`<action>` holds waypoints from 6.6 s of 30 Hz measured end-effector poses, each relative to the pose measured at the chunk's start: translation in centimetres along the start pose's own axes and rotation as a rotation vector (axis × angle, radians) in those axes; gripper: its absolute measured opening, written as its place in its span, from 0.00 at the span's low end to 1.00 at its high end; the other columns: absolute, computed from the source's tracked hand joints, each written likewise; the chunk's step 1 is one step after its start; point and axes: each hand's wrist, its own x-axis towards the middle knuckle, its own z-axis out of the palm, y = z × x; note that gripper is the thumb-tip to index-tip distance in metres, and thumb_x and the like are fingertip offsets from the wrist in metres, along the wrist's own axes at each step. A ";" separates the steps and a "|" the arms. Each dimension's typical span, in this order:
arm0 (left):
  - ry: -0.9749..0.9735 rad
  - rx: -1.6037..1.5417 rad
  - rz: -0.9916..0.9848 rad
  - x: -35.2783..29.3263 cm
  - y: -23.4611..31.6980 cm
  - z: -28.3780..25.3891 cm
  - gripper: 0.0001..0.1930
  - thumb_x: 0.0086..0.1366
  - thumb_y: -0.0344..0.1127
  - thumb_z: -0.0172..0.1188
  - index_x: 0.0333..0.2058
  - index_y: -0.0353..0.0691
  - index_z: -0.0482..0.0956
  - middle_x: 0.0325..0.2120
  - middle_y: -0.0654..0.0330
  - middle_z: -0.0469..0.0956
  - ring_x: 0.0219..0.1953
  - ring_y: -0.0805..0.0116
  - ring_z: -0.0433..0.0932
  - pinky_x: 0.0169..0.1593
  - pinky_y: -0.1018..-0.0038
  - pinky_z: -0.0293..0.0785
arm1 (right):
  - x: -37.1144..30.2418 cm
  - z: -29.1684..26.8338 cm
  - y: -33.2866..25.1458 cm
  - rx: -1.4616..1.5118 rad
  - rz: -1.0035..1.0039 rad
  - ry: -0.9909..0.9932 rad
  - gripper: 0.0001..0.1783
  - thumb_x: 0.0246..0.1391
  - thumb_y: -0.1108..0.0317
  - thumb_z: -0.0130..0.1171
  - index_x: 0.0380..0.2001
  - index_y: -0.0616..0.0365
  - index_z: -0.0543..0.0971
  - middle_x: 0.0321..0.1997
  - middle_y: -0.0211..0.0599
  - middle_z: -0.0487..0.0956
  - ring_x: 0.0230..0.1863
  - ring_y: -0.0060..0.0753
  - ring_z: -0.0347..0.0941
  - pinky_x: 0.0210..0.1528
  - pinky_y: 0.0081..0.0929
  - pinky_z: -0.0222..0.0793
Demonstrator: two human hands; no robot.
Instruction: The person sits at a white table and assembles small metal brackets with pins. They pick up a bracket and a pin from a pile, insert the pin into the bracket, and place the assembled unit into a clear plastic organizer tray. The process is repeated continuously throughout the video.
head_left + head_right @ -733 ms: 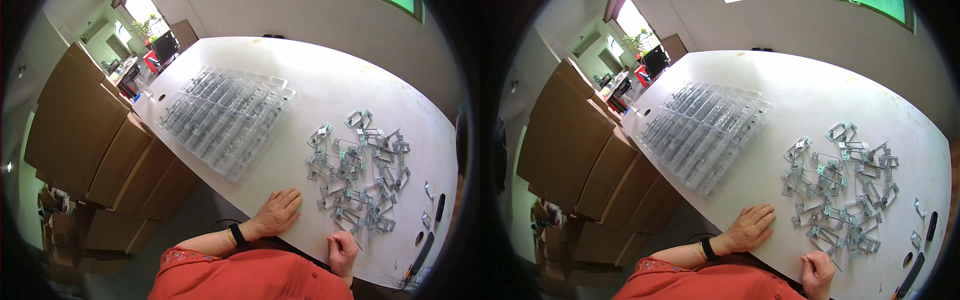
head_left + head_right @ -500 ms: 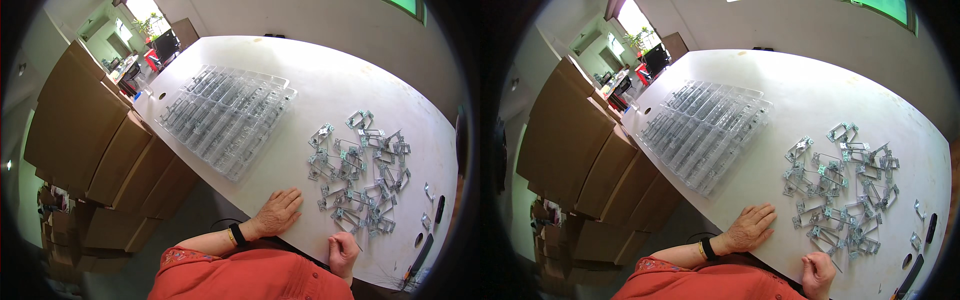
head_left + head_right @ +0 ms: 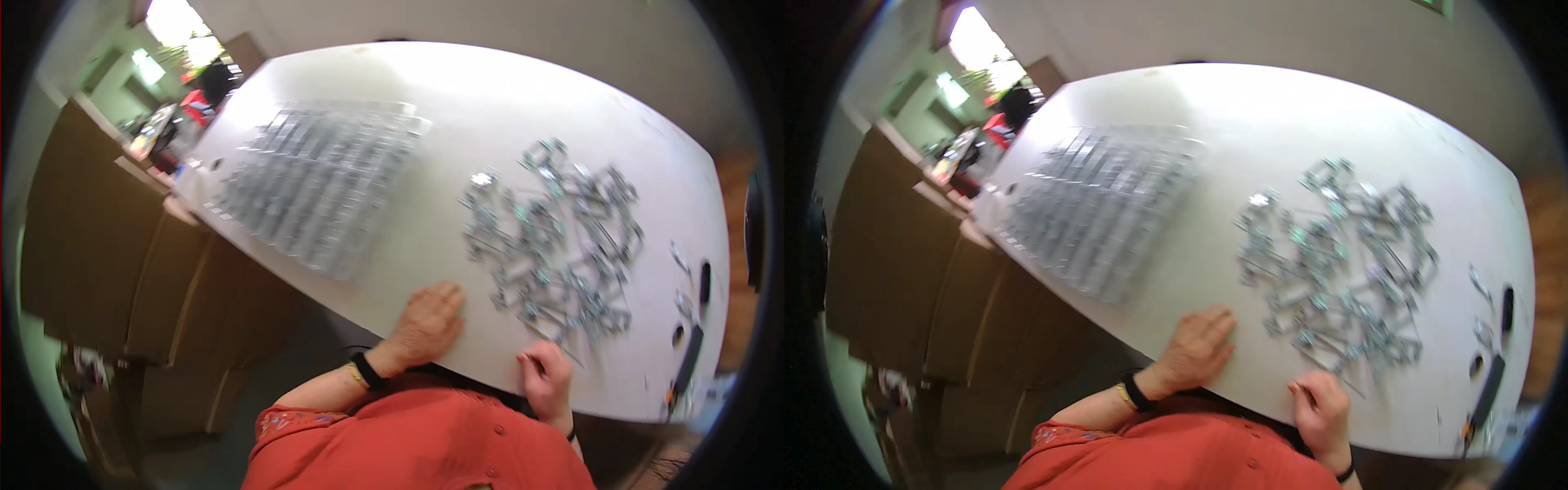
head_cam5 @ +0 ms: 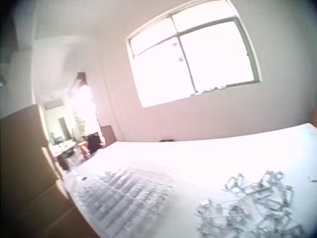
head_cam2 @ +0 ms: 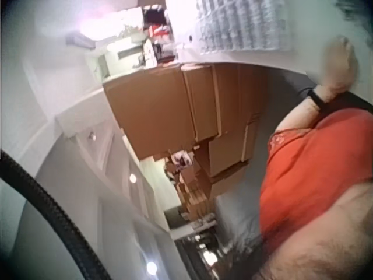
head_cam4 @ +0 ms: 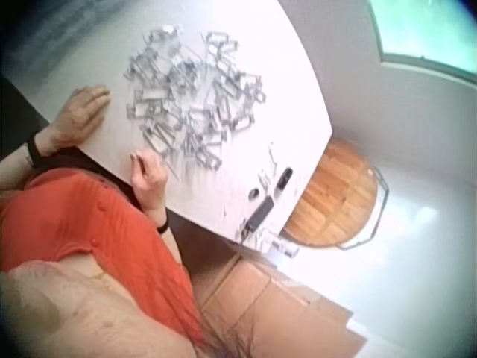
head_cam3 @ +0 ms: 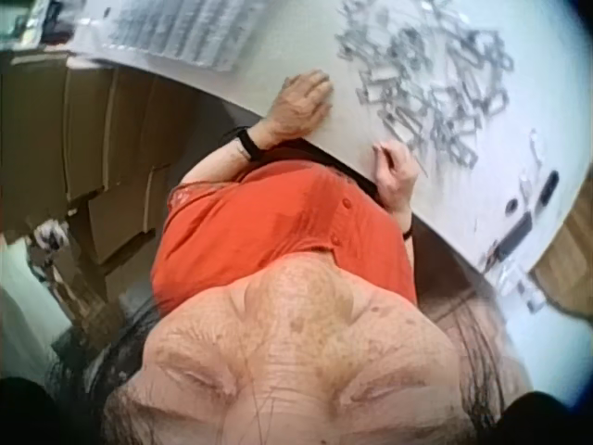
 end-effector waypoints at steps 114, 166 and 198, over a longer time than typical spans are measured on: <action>0.024 -0.650 -0.184 -2.7 -4.1 -3.9 0.27 0.61 0.22 0.75 0.60 0.36 0.83 0.53 0.55 0.79 0.32 0.74 0.77 0.35 0.77 0.75 | 5.6 10.5 -3.5 0.018 0.134 0.165 0.06 0.69 0.73 0.71 0.47 0.60 0.86 0.38 0.37 0.87 0.36 0.28 0.83 0.41 0.26 0.78; 0.090 -0.694 -0.105 -3.0 -4.6 -3.1 0.25 0.65 0.27 0.74 0.60 0.37 0.80 0.52 0.49 0.79 0.42 0.56 0.83 0.41 0.68 0.83 | 5.2 10.7 -2.9 -0.031 0.055 0.102 0.08 0.65 0.79 0.70 0.45 0.59 0.84 0.39 0.35 0.83 0.35 0.28 0.77 0.40 0.25 0.73; 0.021 -0.784 -0.128 -3.5 -4.3 -3.5 0.23 0.67 0.27 0.69 0.60 0.33 0.75 0.53 0.45 0.76 0.45 0.44 0.84 0.47 0.58 0.83 | 5.4 11.1 -2.9 -0.085 0.058 0.119 0.03 0.71 0.74 0.67 0.44 0.62 0.84 0.40 0.38 0.84 0.40 0.34 0.80 0.46 0.30 0.76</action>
